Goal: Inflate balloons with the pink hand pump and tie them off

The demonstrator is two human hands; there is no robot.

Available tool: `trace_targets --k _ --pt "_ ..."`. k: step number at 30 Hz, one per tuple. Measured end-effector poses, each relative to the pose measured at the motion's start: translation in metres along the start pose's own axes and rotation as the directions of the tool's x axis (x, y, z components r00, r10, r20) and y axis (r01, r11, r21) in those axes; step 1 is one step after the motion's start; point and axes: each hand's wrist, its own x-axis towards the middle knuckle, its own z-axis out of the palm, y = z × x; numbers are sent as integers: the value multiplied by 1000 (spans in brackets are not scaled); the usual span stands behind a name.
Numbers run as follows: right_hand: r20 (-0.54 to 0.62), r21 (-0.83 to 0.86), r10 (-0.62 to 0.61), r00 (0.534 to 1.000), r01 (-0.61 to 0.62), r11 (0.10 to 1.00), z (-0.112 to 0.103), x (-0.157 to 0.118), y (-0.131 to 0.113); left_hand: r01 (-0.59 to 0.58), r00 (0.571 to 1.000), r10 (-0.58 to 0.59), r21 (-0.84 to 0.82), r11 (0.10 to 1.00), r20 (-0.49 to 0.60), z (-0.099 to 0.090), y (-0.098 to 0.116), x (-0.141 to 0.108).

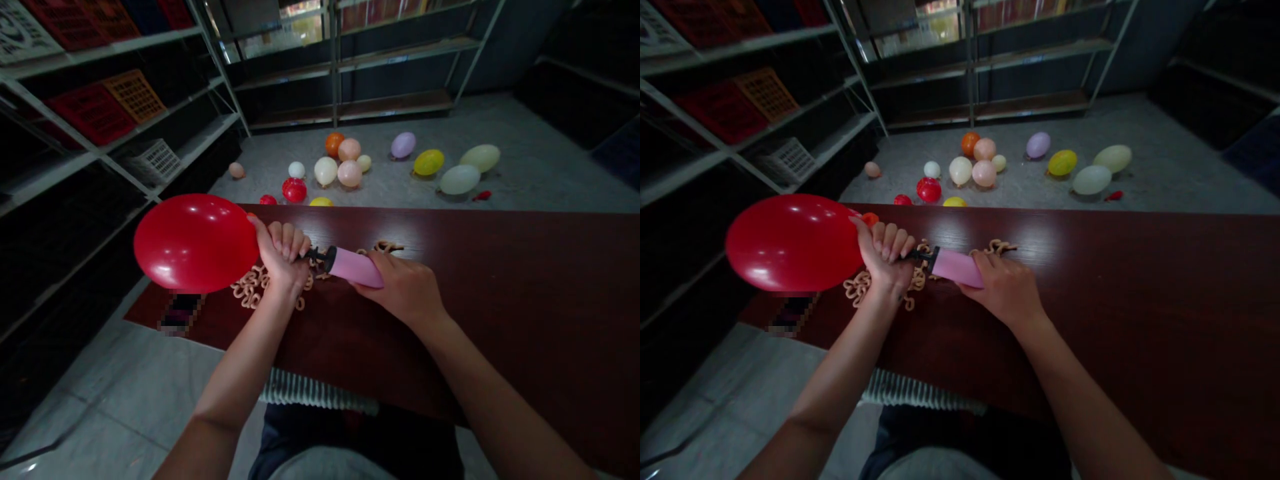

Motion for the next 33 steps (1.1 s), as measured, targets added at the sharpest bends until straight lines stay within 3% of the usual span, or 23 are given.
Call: trace_targets --k 7,27,33 --pt "112 55 58 992 -65 996 -1 0 -9 64 998 -64 8 998 -21 2 -12 -1" --pt "5 -140 1 1000 0 990 10 7 0 168 983 -172 -53 984 -71 -21 7 20" --pt "-38 -145 -24 999 18 989 10 6 -4 61 997 -66 -103 993 -46 -19 10 16"
